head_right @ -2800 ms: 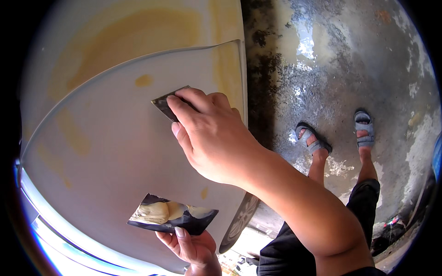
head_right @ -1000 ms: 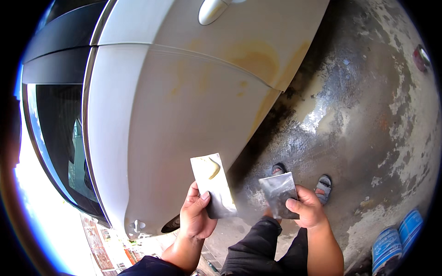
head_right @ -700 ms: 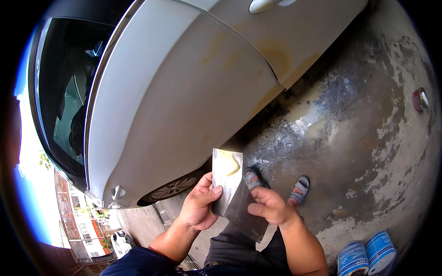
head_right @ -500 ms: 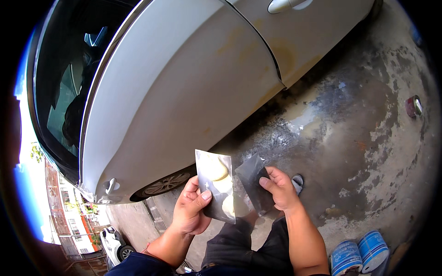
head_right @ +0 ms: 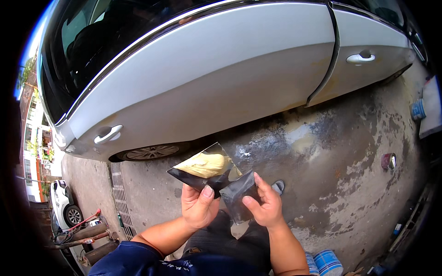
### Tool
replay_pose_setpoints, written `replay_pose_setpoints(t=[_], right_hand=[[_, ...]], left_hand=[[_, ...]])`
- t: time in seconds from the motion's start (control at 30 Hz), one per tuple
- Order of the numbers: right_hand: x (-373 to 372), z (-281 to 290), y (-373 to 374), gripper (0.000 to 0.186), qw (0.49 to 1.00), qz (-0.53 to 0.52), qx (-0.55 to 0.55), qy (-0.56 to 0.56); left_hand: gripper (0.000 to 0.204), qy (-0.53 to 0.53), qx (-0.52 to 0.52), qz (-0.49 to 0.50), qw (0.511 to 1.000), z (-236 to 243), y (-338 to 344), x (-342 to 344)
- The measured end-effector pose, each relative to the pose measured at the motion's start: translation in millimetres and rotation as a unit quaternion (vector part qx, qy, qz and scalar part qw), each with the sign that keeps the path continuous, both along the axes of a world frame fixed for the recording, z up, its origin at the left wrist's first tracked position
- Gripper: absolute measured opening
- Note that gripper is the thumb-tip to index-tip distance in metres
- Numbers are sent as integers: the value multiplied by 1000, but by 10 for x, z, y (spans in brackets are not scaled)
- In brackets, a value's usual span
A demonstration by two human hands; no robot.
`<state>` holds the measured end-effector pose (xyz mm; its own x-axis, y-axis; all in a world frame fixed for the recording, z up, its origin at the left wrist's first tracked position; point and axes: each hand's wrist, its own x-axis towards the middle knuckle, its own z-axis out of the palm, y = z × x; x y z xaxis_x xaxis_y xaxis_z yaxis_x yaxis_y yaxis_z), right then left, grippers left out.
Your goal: The person applies a beige body filler to the side of a white car using a metal putty knife and spreads it evenly across the surface. The person repeatedly scoops filler from the knife and smooths it along the door panel.
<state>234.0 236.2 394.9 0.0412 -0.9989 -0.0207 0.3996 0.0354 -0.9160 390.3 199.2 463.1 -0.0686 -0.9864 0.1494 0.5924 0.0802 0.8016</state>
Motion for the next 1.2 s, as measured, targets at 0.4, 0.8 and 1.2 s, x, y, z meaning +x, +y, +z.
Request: replay_pose_setpoints(t=[0.4, 0.8, 1.2], right_hand=[[994, 1514, 112, 63, 992, 46, -91, 75], [1527, 2147, 630, 61, 996, 60, 15, -63], [518, 2130, 1912, 60, 973, -174, -105, 108]], left_hand=[[43, -272, -179, -102, 940, 900, 336, 1546], [46, -398, -259, -58, 878, 1405, 657, 1907], [43, -431, -306, -312, 789, 1911, 1221, 851]])
